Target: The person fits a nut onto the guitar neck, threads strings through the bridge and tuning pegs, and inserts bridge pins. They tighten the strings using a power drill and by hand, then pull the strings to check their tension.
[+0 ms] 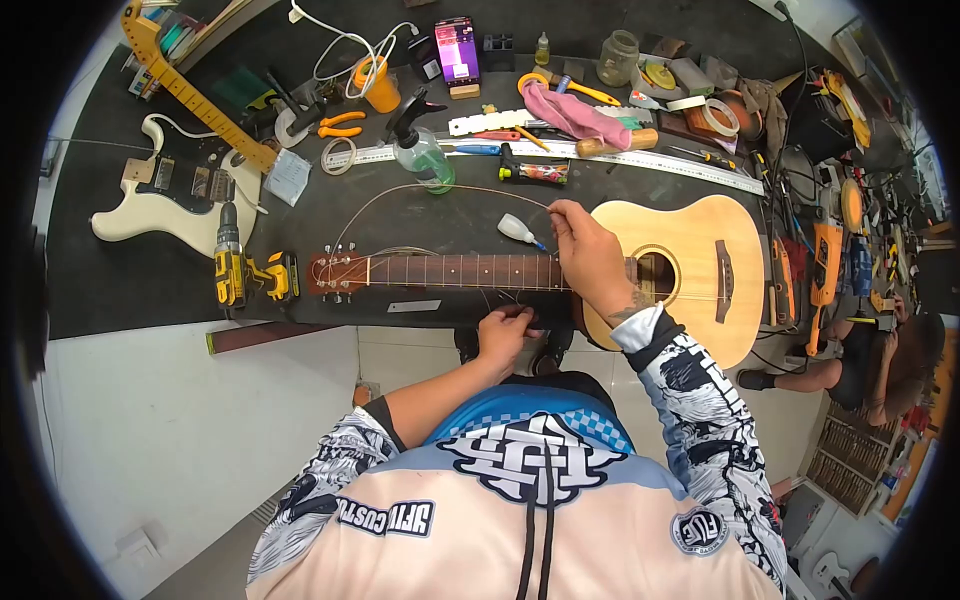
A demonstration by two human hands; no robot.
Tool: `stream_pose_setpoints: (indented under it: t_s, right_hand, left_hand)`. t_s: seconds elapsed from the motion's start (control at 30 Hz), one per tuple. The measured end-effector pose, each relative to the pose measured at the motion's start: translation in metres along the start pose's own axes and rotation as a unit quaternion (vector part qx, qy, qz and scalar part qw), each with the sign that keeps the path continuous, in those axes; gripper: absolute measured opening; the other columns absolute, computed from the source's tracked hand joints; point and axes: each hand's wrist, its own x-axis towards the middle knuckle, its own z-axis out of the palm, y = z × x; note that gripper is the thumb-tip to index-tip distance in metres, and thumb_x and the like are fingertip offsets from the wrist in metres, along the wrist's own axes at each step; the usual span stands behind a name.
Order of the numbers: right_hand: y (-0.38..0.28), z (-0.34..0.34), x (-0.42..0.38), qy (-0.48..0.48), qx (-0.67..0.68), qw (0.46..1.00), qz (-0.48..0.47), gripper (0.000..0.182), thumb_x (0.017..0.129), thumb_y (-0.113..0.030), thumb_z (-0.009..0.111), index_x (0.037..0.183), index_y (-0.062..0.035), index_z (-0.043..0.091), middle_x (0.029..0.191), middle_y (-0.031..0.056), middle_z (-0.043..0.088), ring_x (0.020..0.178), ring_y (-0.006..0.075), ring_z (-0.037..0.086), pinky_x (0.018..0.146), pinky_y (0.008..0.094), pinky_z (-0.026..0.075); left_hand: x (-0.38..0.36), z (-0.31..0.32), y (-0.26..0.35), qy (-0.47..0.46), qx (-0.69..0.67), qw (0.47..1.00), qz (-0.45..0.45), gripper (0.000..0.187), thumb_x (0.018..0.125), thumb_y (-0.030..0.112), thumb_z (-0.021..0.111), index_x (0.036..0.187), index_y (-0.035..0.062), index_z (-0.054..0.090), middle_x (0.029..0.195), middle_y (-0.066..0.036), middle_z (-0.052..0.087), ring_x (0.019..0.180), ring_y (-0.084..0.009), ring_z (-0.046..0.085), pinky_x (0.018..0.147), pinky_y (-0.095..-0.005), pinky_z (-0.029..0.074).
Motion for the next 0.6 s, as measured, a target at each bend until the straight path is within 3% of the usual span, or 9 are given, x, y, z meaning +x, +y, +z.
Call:
stream_pose_setpoints:
  t_s: [0.13,0.27,0.4,0.6]
  right_hand:
    - [0.002,0.001,0.003,-0.007,-0.019,1.000,-0.004,0.015,0.105,-0.012,0.058,0.117,-0.0041,0.062,0.087,0.0136,0.071,0.078,0.0252,0.074,0.069,0.0347,0.056]
    - [0.022,0.000,0.018,0.001,-0.014,1.000,0.016,0.015,0.106,-0.013,0.057,0.117,-0.0049,0.062,0.084,0.0126,0.069,0.075,0.0232,0.072,0.067,0.0343,0.055]
    - [0.040,-0.001,0.032,-0.022,0.062,0.994,0.088,0.017,0.106,-0.015,0.057,0.118,-0.0058,0.063,0.080,0.0111,0.066,0.070,0.0186,0.068,0.064,0.0339,0.053]
    - [0.057,0.001,0.039,-0.056,0.021,0.995,0.085,0.020,0.105,-0.020,0.060,0.119,-0.0074,0.065,0.076,0.0070,0.065,0.065,0.0143,0.061,0.063,0.0327,0.051]
  left_hand:
    - [-0.007,-0.001,0.009,0.000,0.028,1.000,-0.012,0.029,0.097,0.013,0.072,0.119,-0.0043,0.067,0.099,-0.012,0.076,0.074,-0.0125,0.069,0.064,-0.0256,0.050]
    - [0.005,-0.014,-0.008,-0.104,-0.053,0.993,0.007,0.026,0.101,0.012,0.068,0.120,-0.0037,0.066,0.103,-0.012,0.075,0.077,-0.0133,0.069,0.067,-0.0255,0.051]
    - [0.007,-0.027,-0.013,-0.155,-0.132,0.977,-0.059,0.023,0.104,0.012,0.061,0.122,-0.0021,0.063,0.113,-0.014,0.073,0.082,-0.0149,0.068,0.070,-0.0264,0.052]
    - [0.008,-0.034,-0.014,-0.168,-0.176,0.969,-0.045,0.027,0.102,0.007,0.062,0.127,0.0014,0.057,0.105,-0.016,0.072,0.082,-0.0172,0.068,0.073,-0.0283,0.053]
